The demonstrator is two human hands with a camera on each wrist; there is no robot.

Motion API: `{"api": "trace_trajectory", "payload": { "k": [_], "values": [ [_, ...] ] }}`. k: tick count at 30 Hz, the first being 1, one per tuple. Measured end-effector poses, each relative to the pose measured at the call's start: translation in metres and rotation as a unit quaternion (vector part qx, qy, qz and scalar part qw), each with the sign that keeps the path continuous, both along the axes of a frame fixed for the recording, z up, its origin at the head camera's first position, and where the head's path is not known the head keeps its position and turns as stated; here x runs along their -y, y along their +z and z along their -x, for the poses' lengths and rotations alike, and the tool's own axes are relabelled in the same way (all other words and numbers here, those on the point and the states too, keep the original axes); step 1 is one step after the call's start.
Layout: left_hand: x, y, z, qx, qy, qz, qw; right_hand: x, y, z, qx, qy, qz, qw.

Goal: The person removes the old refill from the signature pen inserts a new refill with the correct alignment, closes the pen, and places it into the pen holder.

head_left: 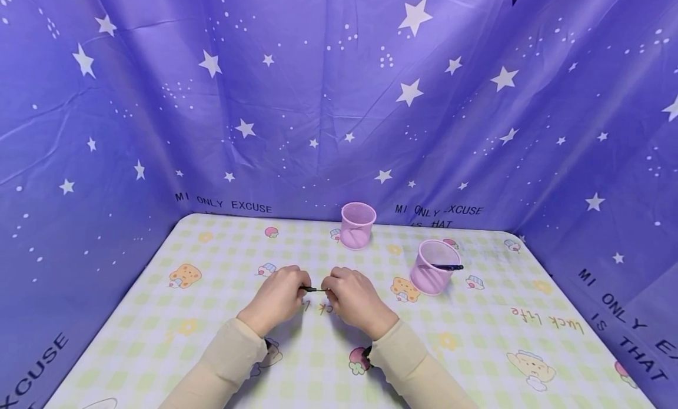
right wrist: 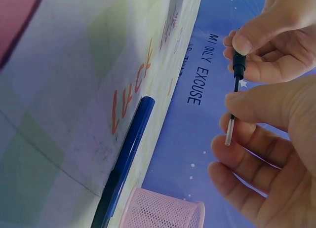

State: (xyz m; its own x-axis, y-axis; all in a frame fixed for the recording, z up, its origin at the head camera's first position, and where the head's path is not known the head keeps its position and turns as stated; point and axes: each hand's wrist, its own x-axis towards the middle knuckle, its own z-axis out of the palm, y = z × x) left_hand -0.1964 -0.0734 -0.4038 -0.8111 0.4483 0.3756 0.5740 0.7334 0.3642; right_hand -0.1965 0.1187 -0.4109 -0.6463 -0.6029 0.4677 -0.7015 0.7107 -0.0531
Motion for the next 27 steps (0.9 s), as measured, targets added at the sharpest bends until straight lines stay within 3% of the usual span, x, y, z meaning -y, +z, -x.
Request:
{"api": "trace_trajectory", "payload": {
  "k": [14, 27],
  "values": [
    [0.0027, 0.0014, 0.0019, 0.008, 0.009, 0.004, 0.9999, -0.0021, 0.0032, 0.0006, -0.012, -0.007, 0.005, 1.000],
    [0.0033, 0.0023, 0.0023, 0.011, 0.012, -0.001, 0.9999, -0.0044, 0.0035, 0.0011, 0.004, -0.014, 0.006, 1.000]
  ]
}}
